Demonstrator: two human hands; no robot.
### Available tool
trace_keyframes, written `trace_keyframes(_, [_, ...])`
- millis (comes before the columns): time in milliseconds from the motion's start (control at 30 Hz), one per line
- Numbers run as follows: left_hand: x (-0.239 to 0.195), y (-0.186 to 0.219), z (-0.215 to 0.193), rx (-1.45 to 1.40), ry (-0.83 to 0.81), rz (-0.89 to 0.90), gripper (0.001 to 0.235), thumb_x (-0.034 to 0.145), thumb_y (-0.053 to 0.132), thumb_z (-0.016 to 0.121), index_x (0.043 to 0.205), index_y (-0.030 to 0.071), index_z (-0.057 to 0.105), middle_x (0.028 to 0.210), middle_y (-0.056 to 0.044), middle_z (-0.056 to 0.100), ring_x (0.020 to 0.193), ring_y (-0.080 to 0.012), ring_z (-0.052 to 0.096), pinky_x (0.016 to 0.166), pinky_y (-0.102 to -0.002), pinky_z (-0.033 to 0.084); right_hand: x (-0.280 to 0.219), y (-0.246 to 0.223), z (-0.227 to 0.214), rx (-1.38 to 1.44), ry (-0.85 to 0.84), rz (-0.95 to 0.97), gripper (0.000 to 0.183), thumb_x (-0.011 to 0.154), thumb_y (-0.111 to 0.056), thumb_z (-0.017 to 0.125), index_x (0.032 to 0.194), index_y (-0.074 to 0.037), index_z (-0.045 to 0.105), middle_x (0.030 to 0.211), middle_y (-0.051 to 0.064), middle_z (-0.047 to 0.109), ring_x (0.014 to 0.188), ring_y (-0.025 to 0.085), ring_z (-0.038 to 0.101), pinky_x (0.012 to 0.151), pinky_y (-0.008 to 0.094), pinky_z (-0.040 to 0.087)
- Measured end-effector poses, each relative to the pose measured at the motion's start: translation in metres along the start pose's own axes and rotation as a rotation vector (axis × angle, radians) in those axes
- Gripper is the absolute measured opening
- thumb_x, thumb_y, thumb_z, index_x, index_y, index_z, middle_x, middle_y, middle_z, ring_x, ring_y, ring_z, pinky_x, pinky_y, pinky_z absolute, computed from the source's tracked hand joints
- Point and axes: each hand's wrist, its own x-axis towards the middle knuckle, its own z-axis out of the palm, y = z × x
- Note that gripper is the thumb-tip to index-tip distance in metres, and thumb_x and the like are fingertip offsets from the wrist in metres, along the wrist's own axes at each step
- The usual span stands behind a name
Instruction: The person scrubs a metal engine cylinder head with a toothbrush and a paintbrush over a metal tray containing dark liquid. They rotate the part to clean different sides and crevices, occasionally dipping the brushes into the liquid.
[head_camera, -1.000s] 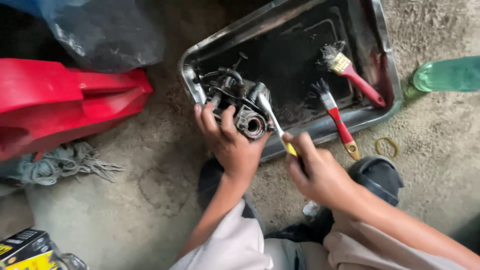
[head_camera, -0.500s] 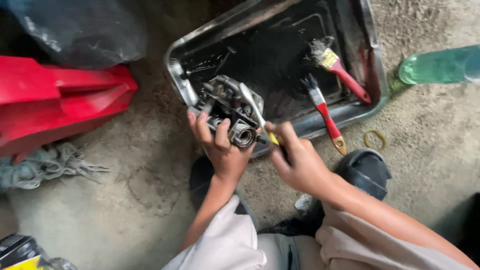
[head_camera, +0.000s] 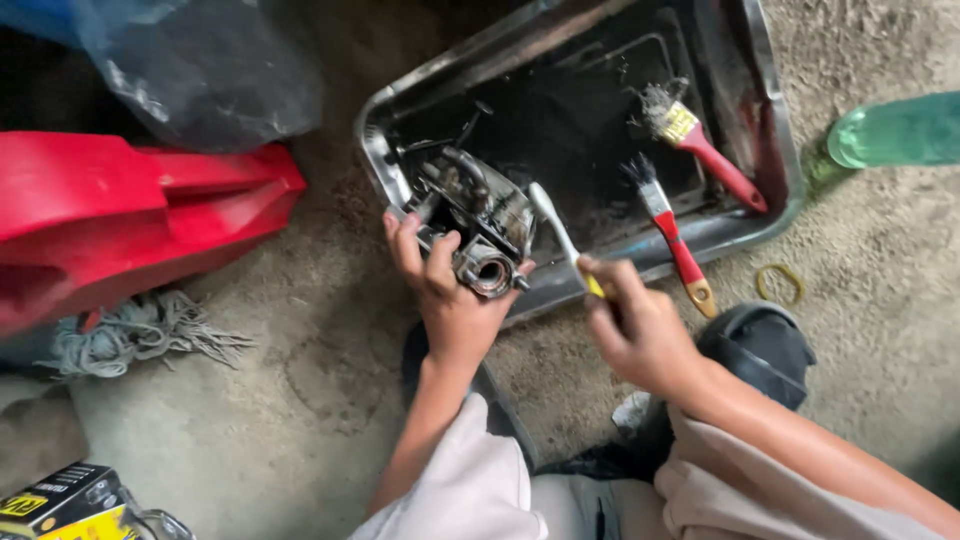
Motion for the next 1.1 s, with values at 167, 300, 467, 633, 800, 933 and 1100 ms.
trace_keyframes(167, [0.001, -0.005, 0.0, -0.073, -0.022, -0.023, 0.092, 0.067, 0.038, 0.099, 0.13, 0.005, 0.041, 0.151, -0.032, 0.028, 0.143, -0.0586, 0.029, 0.115, -0.073, 0.03, 0.0, -0.015, 0.01, 0.036, 0.038, -0.115, 0.039, 0.086, -0.009, 0.065, 0.124, -0.013, 0.066, 0.09, 0.021, 0.077, 0.082, 0.043, 0.074, 0.067, 0.051, 0.058])
trace_keyframes(300, [0.013, -0.01, -0.015, -0.162, -0.034, -0.111, 0.097, 0.069, 0.034, 0.098, 0.138, 0.004, 0.037, 0.153, -0.033, 0.027, 0.143, -0.0557, 0.031, 0.116, -0.072, 0.029, 0.01, -0.008, 0.012, 0.055, 0.105, -0.17, 0.04, 0.086, -0.007, 0.064, 0.126, -0.011, 0.063, 0.086, 0.023, 0.075, 0.083, 0.042, 0.074, 0.066, 0.054, 0.056])
trace_keyframes(467, [0.022, -0.031, -0.016, -0.255, 0.001, -0.178, 0.099, 0.073, 0.038, 0.098, 0.142, 0.004, 0.036, 0.153, -0.03, 0.029, 0.145, -0.0514, 0.032, 0.119, -0.067, 0.027, 0.013, -0.01, 0.021, 0.048, 0.051, -0.199, 0.036, 0.082, -0.009, 0.07, 0.118, -0.012, 0.068, 0.084, 0.018, 0.078, 0.076, 0.039, 0.076, 0.066, 0.049, 0.059])
trace_keyframes(633, [0.033, -0.023, -0.022, -0.276, -0.044, -0.163, 0.097, 0.07, 0.031, 0.1, 0.139, 0.005, 0.038, 0.153, -0.029, 0.028, 0.146, -0.0521, 0.031, 0.119, -0.067, 0.028, 0.031, -0.03, 0.0, 0.029, 0.075, -0.168, 0.04, 0.091, -0.008, 0.063, 0.13, -0.013, 0.062, 0.084, 0.017, 0.075, 0.08, 0.041, 0.073, 0.067, 0.052, 0.055])
trace_keyframes(800, [0.024, -0.047, -0.021, -0.558, -0.027, -0.296, 0.088, 0.08, 0.026, 0.093, 0.14, 0.005, 0.032, 0.152, -0.027, 0.031, 0.144, -0.0427, 0.035, 0.121, -0.059, 0.026, 0.014, -0.021, -0.003, -0.04, -0.109, 0.052, 0.039, 0.091, -0.02, 0.061, 0.13, -0.021, 0.059, 0.077, 0.012, 0.076, 0.077, 0.039, 0.074, 0.07, 0.053, 0.053])
trace_keyframes(933, [0.015, -0.056, -0.021, -0.656, -0.051, -0.316, 0.085, 0.086, 0.03, 0.088, 0.143, 0.006, 0.029, 0.154, -0.026, 0.029, 0.147, -0.0396, 0.032, 0.124, -0.057, 0.024, 0.011, -0.025, -0.007, 0.015, -0.092, 0.029, 0.04, 0.092, -0.02, 0.061, 0.132, -0.021, 0.062, 0.071, 0.011, 0.072, 0.067, 0.035, 0.072, 0.066, 0.047, 0.054])
trace_keyframes(1100, [0.013, -0.055, -0.021, -0.658, -0.085, -0.226, 0.088, 0.079, 0.031, 0.091, 0.138, 0.005, 0.031, 0.156, -0.027, 0.029, 0.149, -0.043, 0.03, 0.124, -0.058, 0.022, -0.001, -0.016, -0.012, -0.036, -0.087, -0.095, 0.037, 0.089, -0.018, 0.064, 0.126, -0.017, 0.067, 0.068, 0.016, 0.071, 0.064, 0.039, 0.071, 0.062, 0.049, 0.053])
